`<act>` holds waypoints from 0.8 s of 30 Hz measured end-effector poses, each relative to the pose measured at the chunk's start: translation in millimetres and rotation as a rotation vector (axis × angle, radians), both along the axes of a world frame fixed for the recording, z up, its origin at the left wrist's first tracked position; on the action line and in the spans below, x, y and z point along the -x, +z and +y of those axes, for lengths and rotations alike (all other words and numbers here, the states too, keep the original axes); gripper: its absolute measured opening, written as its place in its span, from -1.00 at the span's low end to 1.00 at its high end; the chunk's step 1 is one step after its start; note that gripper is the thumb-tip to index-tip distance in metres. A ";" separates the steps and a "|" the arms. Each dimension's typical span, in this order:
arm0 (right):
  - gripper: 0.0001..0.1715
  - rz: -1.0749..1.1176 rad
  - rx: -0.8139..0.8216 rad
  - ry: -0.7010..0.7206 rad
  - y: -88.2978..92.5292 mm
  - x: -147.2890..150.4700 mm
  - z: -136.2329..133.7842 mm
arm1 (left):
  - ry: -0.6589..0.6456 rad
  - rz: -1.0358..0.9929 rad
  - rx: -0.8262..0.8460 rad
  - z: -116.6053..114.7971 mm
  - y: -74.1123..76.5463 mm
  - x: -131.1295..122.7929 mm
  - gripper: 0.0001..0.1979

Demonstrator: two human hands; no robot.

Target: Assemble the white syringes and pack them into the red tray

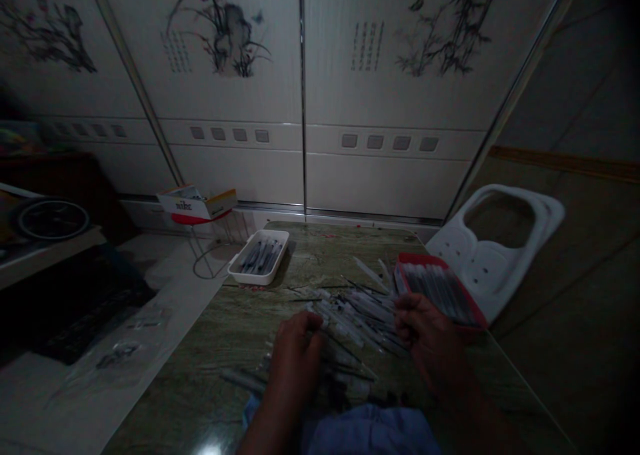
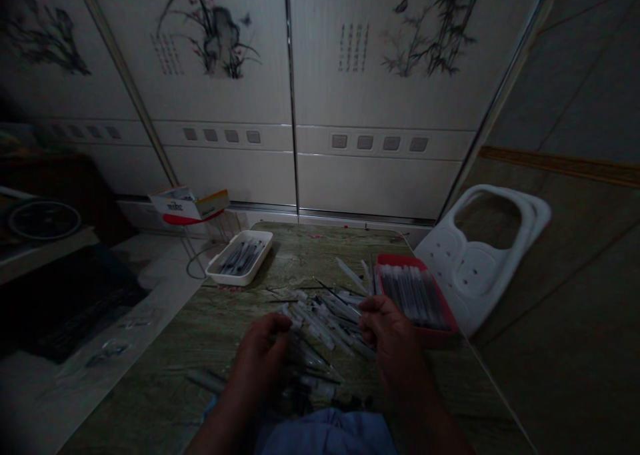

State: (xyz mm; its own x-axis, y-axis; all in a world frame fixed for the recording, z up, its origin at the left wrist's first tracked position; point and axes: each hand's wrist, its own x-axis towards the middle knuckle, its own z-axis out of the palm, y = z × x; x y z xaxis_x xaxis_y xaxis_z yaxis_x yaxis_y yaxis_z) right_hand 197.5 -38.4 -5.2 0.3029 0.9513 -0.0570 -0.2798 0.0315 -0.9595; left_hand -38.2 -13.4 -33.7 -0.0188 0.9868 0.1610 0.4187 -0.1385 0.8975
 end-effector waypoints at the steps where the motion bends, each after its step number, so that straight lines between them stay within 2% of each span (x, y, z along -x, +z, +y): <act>1: -0.88 -0.004 0.004 -0.002 0.0 0.3 0.3 | -0.062 0.162 -0.026 -3.1 3.1 -2.4 -0.80; 4: -0.89 -0.006 -0.006 0.006 0.1 1.4 0.8 | -0.193 0.487 -0.030 -11.7 15.6 -10.1 -0.73; 8: -0.89 0.007 -0.019 0.019 0.9 2.5 -0.2 | -0.234 0.655 -0.023 -16.7 25.6 -15.7 -0.72; 17: -0.89 -0.003 -0.030 0.004 2.0 2.2 -1.0 | -0.300 0.734 -0.054 -14.1 16.9 -12.6 -0.71; 24: -0.91 -0.004 -0.033 -0.016 4.5 3.0 -2.7 | -0.330 0.661 -0.111 -11.9 6.8 -12.0 -0.70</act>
State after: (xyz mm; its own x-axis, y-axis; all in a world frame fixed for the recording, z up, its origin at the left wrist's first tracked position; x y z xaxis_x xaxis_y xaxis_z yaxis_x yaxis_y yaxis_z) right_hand 194.5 -41.1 -0.7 0.3181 0.9477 -0.0246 -0.2747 0.0673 -0.9592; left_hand -26.1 -25.3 -26.9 0.4111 0.9015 0.1352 0.7868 -0.4258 0.4468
